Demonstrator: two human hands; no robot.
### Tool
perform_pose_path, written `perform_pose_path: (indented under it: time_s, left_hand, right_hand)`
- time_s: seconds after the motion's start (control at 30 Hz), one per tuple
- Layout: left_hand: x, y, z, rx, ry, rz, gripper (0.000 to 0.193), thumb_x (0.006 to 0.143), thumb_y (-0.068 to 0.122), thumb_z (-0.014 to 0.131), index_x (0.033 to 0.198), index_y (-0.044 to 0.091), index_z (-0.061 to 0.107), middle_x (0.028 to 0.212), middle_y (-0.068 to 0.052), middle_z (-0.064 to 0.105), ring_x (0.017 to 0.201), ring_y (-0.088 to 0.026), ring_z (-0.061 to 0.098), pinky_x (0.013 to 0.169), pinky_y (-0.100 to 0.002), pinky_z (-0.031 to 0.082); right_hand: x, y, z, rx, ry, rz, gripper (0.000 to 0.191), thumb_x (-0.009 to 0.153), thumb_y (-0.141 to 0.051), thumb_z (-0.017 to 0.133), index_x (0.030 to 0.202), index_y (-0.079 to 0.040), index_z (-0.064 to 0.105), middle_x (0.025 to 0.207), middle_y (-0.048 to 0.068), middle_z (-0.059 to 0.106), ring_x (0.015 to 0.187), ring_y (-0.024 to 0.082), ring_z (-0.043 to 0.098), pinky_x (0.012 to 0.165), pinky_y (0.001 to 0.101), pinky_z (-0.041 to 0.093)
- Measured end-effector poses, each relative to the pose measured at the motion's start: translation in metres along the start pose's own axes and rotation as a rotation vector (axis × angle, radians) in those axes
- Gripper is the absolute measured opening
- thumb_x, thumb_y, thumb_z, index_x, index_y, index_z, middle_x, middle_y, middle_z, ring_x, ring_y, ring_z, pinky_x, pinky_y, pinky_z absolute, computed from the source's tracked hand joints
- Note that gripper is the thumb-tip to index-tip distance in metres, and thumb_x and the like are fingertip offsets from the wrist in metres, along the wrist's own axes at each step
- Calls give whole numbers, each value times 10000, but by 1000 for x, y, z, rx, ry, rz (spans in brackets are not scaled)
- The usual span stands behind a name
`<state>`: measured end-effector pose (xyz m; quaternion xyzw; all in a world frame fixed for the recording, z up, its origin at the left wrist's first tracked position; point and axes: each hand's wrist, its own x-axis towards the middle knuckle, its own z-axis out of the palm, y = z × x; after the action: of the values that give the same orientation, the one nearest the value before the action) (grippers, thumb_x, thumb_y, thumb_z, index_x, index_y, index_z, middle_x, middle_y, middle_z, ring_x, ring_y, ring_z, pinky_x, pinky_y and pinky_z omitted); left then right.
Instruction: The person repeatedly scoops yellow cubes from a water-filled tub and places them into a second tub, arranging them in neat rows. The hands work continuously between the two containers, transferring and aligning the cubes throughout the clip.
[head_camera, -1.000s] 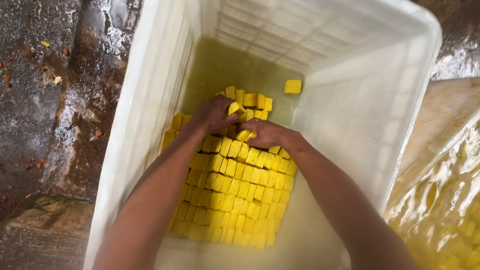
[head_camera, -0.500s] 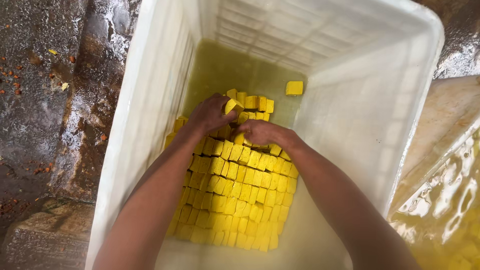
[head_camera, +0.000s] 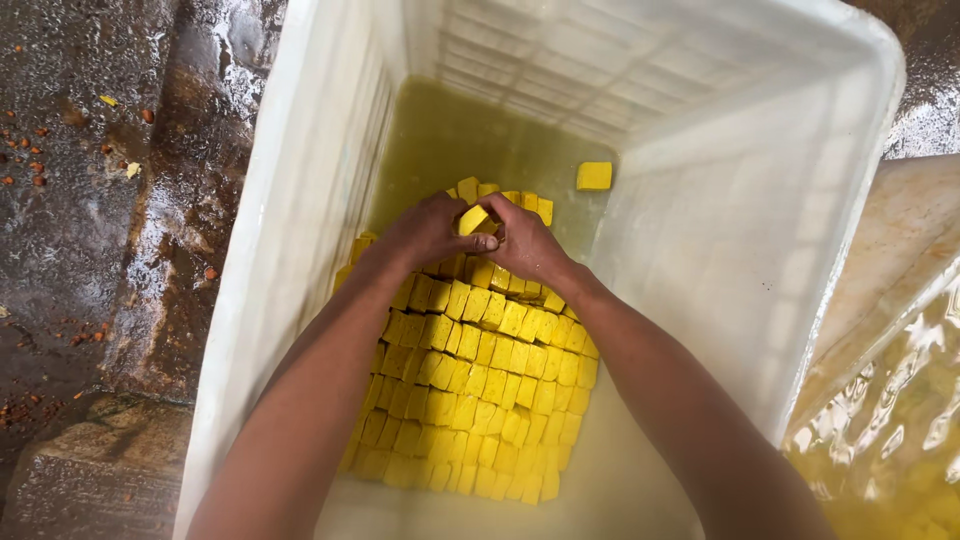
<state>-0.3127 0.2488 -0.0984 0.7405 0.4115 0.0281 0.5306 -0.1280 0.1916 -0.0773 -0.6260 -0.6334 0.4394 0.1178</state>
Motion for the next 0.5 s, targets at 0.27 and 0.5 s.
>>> perform_pose_path:
  time_s: [0.27, 0.5]
  left_hand:
    - [-8, 2, -11, 452, -180, -187, 991, 489, 558, 971, 1320, 176, 589, 1361, -109, 575, 1283, -353, 551, 1076, -519, 408]
    - [-3, -5, -11, 340, -331, -205, 832, 564, 580, 916, 1292, 272, 656, 1363, -52, 609, 1296, -316, 560, 1104, -498, 412]
  right_hand:
    - [-13, 18, 16, -174, -32, -224, 367, 876, -76, 657, 1234, -56, 575, 1210, 180, 644, 1083, 372, 649, 929, 447, 532]
    - [-21, 22, 19, -266, -137, -239, 326, 902, -50, 600, 1228, -55, 587, 1287, 151, 622, 1176, 366, 610, 1003, 457, 508]
